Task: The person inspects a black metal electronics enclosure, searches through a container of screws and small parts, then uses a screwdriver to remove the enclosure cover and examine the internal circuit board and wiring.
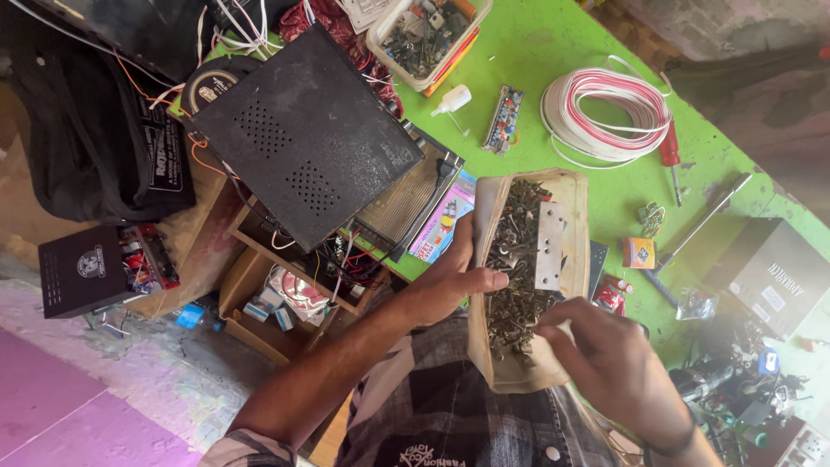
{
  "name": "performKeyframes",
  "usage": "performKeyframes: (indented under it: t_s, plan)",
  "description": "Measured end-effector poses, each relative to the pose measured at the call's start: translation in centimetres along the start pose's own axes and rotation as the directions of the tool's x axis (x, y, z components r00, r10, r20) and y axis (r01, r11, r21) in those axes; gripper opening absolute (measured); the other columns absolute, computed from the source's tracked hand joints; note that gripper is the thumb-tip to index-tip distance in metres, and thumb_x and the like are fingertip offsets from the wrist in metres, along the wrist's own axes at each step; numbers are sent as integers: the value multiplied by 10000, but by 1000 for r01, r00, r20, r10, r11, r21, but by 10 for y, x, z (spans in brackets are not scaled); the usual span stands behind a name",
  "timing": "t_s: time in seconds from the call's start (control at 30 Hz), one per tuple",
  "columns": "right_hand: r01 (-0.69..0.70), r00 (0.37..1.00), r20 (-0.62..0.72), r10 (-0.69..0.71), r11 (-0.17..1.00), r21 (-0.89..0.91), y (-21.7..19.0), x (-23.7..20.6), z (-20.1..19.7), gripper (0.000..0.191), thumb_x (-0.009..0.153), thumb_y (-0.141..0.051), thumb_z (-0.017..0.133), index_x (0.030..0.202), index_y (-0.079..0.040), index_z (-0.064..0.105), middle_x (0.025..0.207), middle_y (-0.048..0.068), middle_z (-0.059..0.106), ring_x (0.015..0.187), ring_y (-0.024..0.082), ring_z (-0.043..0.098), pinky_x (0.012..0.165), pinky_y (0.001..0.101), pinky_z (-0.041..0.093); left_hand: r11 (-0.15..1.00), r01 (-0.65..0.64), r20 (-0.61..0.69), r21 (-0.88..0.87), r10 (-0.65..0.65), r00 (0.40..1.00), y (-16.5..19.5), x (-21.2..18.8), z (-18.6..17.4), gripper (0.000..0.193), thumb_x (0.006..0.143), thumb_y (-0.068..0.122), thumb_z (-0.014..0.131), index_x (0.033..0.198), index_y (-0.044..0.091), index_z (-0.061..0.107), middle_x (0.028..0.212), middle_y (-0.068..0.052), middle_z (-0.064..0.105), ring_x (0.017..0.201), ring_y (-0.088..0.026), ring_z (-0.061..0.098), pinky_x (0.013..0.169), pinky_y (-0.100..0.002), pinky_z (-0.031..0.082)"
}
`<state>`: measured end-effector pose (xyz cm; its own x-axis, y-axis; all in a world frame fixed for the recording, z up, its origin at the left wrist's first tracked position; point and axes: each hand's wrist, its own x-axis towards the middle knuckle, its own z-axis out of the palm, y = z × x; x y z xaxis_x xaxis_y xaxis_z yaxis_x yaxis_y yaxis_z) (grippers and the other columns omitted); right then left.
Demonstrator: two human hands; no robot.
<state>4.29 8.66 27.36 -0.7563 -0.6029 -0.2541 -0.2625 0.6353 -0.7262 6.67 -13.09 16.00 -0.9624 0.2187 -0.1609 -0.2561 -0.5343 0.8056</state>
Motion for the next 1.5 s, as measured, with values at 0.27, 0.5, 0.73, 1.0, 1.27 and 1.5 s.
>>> performKeyframes:
  t_s: [0.27, 0.5, 0.73, 1.0, 1.27, 1.5]
  plan:
    - [-120, 962, 93, 257, 94, 988, 36, -27, 16, 141, 1040, -69, 580, 1101, 49, 628, 907, 135, 681, 551, 67, 371, 496, 235, 307, 998, 56, 4, 41, -57, 998, -6, 4, 2, 989, 818, 256, 677, 1595, 29, 109, 1561, -186, 325, 1498, -275, 264, 1207, -417, 255]
    - [-139, 938, 141, 316, -29, 990, 43, -34, 21, 155, 1036, -58, 536, 1095, 55, 623, 937, 158, 694, 505, 58, 345, 486, 230, 318, 998, 61, 15, 14, -61, 998, -8, 5, 2, 991, 816, 267, 666, 1579, 49, 73, 1560, -161, 316, 1512, -261, 260, 1224, -421, 211]
    - [-124, 950, 133, 283, -48, 991, 44, -32, 19, 149, 1057, -65, 528, 1102, 40, 624, 942, 167, 692, 517, 59, 343, 512, 227, 327, 998, 48, 26, 35, -49, 998, -9, 6, 2, 980, 824, 249, 656, 1577, 46, 62, 1558, -167, 313, 1513, -261, 246, 1237, -420, 188]
    - [-109, 944, 92, 317, 36, 993, 50, -30, 16, 156, 1025, -58, 555, 1100, 53, 635, 927, 164, 695, 533, 68, 379, 515, 234, 342, 997, 54, 20, 49, -55, 998, -5, 9, 1, 1009, 822, 265, 666, 1590, 50, 48, 1561, -169, 304, 1507, -258, 238, 1228, -426, 202]
    - [24, 913, -104, 394, 203, 979, 47, -28, 3, 238, 1009, -166, 548, 1091, 45, 624, 897, 134, 686, 702, 168, 600, 648, 317, 454, 996, 59, 51, 59, -62, 997, -2, 9, 0, 1102, 805, 304, 689, 1610, 58, -23, 1573, -185, 270, 1538, -295, 210, 1248, -499, 199]
    - [-333, 914, -239, 329, 943, 26, 4, -13, 8, 208, 839, -200, 745, 997, -66, 771, 511, 79, 426, 451, 186, 413, 462, 356, 357, 991, 96, 44, 93, -100, 994, -2, 10, -1, 1128, 795, 317, 687, 1610, 52, -47, 1565, -191, 274, 1532, -310, 212, 1238, -524, 207]
